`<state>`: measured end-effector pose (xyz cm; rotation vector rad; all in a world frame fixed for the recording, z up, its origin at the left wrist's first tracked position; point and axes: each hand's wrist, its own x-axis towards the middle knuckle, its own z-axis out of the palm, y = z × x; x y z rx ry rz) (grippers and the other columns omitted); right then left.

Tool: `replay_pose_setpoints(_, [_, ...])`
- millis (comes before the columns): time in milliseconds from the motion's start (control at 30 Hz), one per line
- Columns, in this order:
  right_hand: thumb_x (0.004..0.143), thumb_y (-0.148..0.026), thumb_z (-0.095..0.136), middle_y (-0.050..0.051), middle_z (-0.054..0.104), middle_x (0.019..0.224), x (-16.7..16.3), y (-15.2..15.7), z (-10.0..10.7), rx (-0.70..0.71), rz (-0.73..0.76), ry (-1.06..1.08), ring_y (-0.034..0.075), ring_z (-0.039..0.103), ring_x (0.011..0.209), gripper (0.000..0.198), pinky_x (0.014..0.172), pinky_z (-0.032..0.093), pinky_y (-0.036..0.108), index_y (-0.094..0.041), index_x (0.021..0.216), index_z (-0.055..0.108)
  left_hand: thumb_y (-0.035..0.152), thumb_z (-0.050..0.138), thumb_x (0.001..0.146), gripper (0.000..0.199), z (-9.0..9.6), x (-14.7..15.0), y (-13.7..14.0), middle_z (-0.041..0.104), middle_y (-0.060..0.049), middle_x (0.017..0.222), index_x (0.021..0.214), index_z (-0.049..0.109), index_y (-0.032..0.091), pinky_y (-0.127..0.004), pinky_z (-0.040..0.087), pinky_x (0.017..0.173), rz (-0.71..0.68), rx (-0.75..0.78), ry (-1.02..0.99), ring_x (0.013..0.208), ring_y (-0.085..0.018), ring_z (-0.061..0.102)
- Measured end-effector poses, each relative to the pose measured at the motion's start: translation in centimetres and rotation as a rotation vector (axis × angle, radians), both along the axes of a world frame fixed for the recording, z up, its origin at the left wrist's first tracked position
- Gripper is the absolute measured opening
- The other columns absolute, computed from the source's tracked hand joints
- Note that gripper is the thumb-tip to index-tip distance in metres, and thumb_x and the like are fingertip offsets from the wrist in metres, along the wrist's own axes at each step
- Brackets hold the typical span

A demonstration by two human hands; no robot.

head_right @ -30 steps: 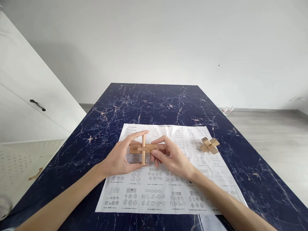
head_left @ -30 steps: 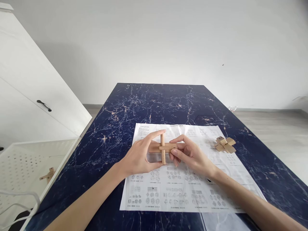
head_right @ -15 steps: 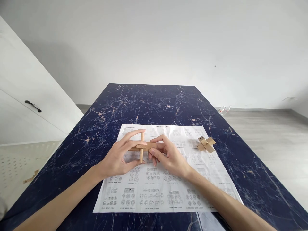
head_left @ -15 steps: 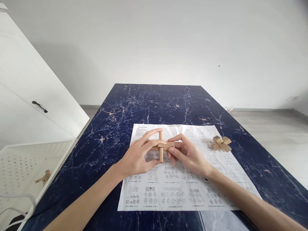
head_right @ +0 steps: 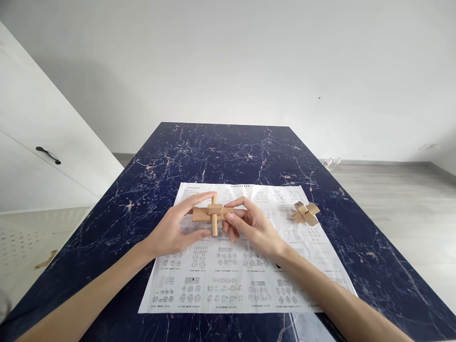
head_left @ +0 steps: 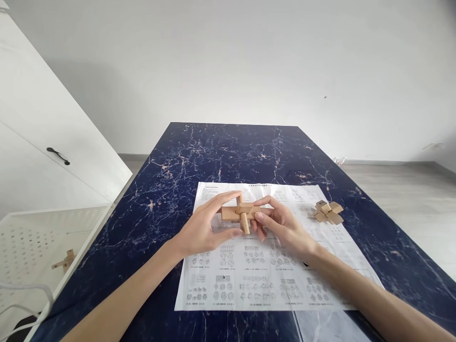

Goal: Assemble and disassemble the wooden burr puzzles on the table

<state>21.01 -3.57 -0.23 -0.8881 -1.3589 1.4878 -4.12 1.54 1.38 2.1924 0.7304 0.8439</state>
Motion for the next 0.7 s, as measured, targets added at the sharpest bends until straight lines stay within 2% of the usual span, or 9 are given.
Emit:
replay_pose_setpoints(100, [0.107,-0.051,0.067,0.001,0.074,0.084,0.12,-0.07,0.06,-0.016,0.002,0.01,0.015,0.064,0.063,0.032,0.062,0.047,0.033,-0.024,0.12,0.055,0.044,0.074,0.101,0.061,-0.04,0.06,0.1,0.063,-0.011,0.156,0.157,0.051,0.032,-0.055,0.058,0.114,0.011,-0.051,-0.05,0.14,-0.033,0.065])
replay_pose_setpoints(267, [0.105,-0.054,0.068,0.001,0.074,0.084,-0.11,-0.16,0.3,-0.006,0.005,-0.02,0.015,0.063,0.061,0.035,0.062,0.047,0.034,-0.025,0.12,0.054,0.042,0.072,0.102,0.056,0.35,0.05,0.02,0.064,-0.011,0.154,0.154,0.053,0.032,-0.054,0.06,0.112,0.018,-0.041,-0.054,0.138,-0.033,0.066])
replay_pose_setpoints(433, [0.104,-0.057,0.069,0.001,0.074,0.084,-0.3,-0.2,0.54,-0.01,0.007,-0.039,0.015,0.062,0.061,0.038,0.061,0.047,0.034,-0.025,0.118,0.053,0.045,0.072,0.102,0.054,0.81,-0.02,-0.37,0.064,-0.012,0.154,0.151,0.053,0.031,-0.053,0.064,0.103,0.035,-0.063,-0.027,0.125,-0.033,0.072])
replay_pose_setpoints(600, [0.105,-0.052,0.071,0.0,0.072,0.083,-0.08,-0.11,0.36,-0.014,0.043,0.011,0.016,0.062,0.064,0.033,0.063,0.047,0.034,-0.026,0.117,0.053,0.041,0.073,0.103,0.057,0.65,0.45,-0.66,0.061,-0.008,0.157,0.154,0.05,0.036,-0.052,0.057,0.113,0.01,-0.053,-0.112,0.132,-0.031,0.069])
replay_pose_setpoints(700, [0.106,-0.052,0.07,-0.001,0.072,0.082,0.11,-0.01,0.11,-0.021,0.059,0.03,0.017,0.063,0.065,0.032,0.064,0.048,0.034,-0.028,0.118,0.053,0.047,0.076,0.1,0.064,0.68,0.79,-0.85,0.058,-0.008,0.16,0.157,0.047,0.039,-0.057,0.052,0.118,-0.012,-0.076,-0.142,0.139,-0.033,0.065])
